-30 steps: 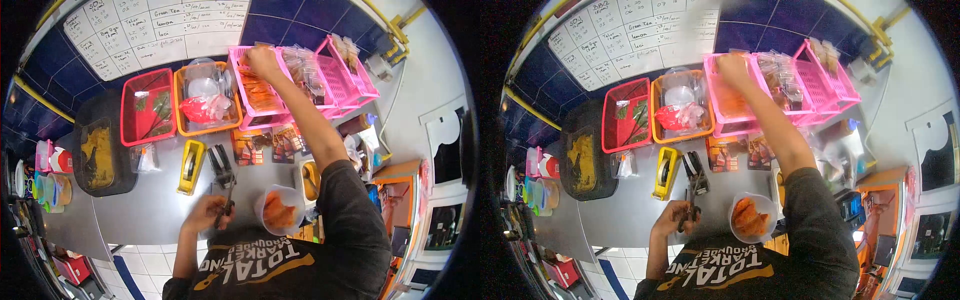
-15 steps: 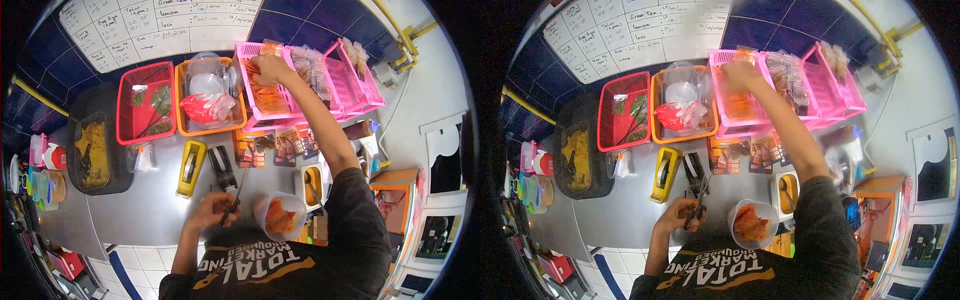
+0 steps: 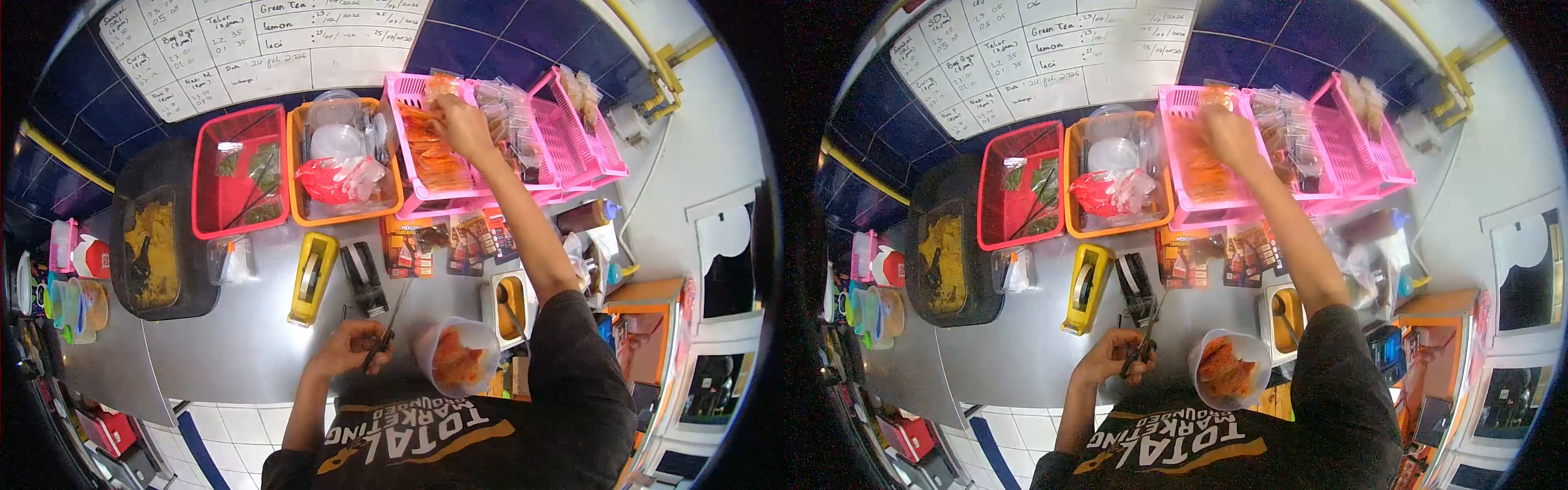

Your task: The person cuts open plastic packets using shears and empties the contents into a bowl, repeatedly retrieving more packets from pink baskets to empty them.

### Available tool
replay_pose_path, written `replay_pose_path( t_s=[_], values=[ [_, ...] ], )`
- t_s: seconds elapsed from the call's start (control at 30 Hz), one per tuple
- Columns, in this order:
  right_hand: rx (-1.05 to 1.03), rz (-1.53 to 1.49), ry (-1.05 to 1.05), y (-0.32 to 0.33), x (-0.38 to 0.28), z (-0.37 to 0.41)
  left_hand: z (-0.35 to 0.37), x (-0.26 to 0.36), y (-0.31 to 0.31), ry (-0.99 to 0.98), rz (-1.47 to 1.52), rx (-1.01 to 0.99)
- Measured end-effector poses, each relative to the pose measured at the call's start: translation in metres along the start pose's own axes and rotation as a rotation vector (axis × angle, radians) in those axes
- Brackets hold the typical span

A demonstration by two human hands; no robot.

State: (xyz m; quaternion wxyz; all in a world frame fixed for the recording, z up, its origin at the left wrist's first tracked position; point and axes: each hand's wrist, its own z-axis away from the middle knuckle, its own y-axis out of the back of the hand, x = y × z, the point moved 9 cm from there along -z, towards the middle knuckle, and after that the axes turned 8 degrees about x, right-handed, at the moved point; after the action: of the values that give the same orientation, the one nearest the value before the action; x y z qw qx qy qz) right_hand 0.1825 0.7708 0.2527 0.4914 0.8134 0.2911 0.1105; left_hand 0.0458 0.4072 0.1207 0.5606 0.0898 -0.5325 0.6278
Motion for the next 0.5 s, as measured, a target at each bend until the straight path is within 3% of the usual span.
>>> replay_pose_path(
  t_s=[0.07, 0.27, 0.43, 0.5],
  values=[
    [0.045, 0.051, -0.030, 0.008, -0.004, -0.002, -0.002, -0.001, -0.001, -0.024, 0.011, -0.024],
    [0.051, 0.281, 0.204, 0.005, -0.053, -0.009, -0.002, 0.006, -0.009, 0.003, -0.001, -0.016],
    [-0.139, 0.406, 0.311, -0.027, -0.082, -0.013, 0.000, 0.010, -0.012, -0.030, 0.021, 0.006],
    [-0.115, 0.374, 0.304, -0.039, -0.082, -0.015, 0.001, 0.009, -0.010, -0.005, -0.016, -0.034]
  ],
)
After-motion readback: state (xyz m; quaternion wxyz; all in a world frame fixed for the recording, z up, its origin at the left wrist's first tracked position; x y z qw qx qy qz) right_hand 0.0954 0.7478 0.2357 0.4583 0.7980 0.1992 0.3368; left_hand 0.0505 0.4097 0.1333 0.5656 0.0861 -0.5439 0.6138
